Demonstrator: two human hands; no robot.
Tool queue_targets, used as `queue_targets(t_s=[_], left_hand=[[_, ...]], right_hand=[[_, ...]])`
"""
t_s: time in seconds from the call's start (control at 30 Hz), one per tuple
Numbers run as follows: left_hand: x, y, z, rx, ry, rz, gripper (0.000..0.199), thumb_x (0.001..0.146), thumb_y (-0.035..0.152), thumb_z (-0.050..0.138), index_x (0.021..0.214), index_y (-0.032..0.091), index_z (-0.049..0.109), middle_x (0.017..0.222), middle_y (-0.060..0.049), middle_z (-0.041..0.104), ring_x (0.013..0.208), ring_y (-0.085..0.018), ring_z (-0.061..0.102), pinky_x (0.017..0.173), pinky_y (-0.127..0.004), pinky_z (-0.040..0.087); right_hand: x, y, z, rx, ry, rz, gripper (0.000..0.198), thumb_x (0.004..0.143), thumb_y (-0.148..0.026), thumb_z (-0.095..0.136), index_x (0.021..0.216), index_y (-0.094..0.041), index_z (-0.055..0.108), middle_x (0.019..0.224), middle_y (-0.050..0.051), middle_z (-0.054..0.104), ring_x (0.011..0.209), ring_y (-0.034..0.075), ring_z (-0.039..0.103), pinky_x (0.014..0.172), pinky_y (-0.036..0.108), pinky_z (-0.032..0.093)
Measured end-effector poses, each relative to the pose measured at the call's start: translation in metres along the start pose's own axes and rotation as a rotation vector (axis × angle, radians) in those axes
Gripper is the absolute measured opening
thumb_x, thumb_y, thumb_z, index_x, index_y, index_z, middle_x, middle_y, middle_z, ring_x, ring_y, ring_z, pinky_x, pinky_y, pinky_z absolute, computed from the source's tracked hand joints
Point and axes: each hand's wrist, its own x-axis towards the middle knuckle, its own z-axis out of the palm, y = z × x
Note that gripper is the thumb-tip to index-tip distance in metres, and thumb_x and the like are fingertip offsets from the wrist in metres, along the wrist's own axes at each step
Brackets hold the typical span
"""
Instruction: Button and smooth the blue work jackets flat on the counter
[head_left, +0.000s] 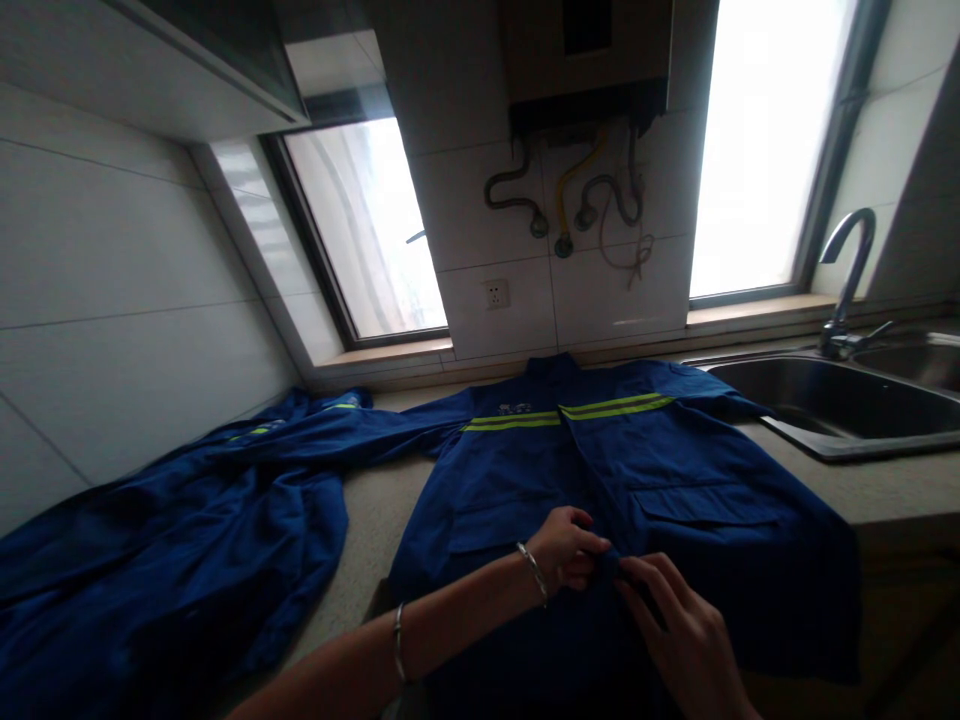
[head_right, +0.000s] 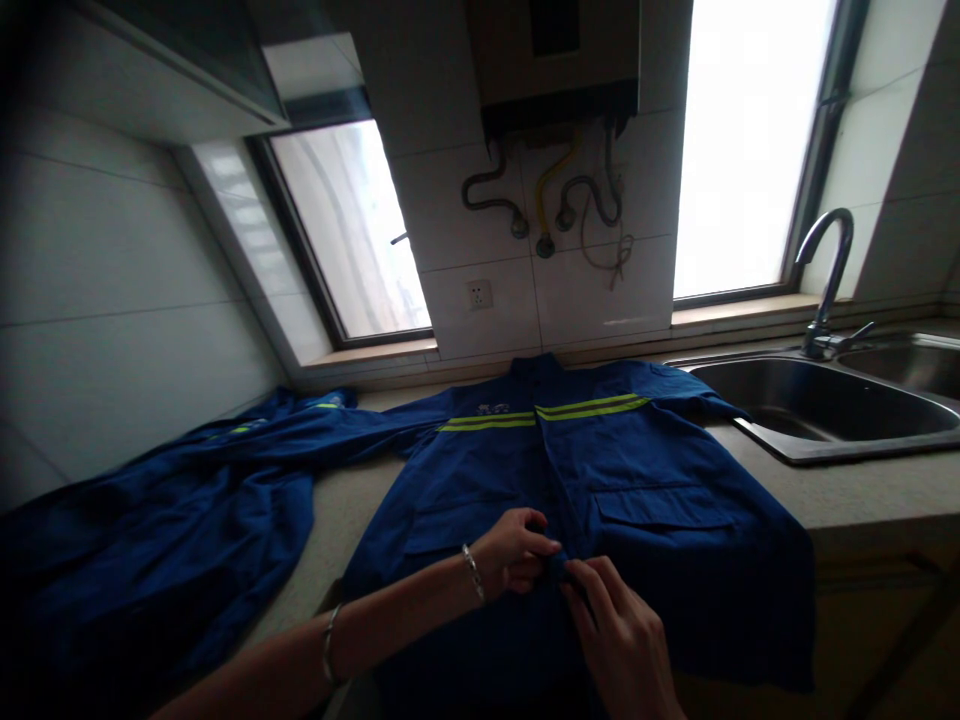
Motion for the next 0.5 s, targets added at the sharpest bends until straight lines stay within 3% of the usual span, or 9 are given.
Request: queue_targets(t_s=[0.17, 0.5], left_hand=[[-0.0015, 0.0009, 0.0008, 0.011, -0.004, 0.006, 0.044, 0.07, 0.009, 0.06, 0.103, 0.021, 0.033, 0.045, 0.015, 0.034, 0.029, -0.002, 0.022, 0.039, -0.016, 0.019], [0.0012, -0.0015, 0.0007, -0.024, 0.027, 0.025, 0.054, 0.066, 0.018, 0.072, 0.107, 0.02, 0.037, 0.05, 0.014, 0.04, 0.031, -0.001, 0.026, 0.039, -0.016, 0.025]], right_hand=[[0.0001, 0.0035, -0.0005, -0.036, 0.002, -0.013, 0.015, 0.091, -0.021, 0.042, 0.097, -0.019, 0.056, 0.084, 0.004, 0.06, 0.063, 0.009, 0.06, 0.057, 0.017, 0.048], [0.0029, -0.0018, -0.0016, -0.187, 0.095, 0.026, 0.01, 0.087, -0.024, 0.049, 0.093, -0.02, 0.055, 0.086, 0.003, 0.061, 0.061, 0.01, 0.06, 0.052, 0.02, 0.045]])
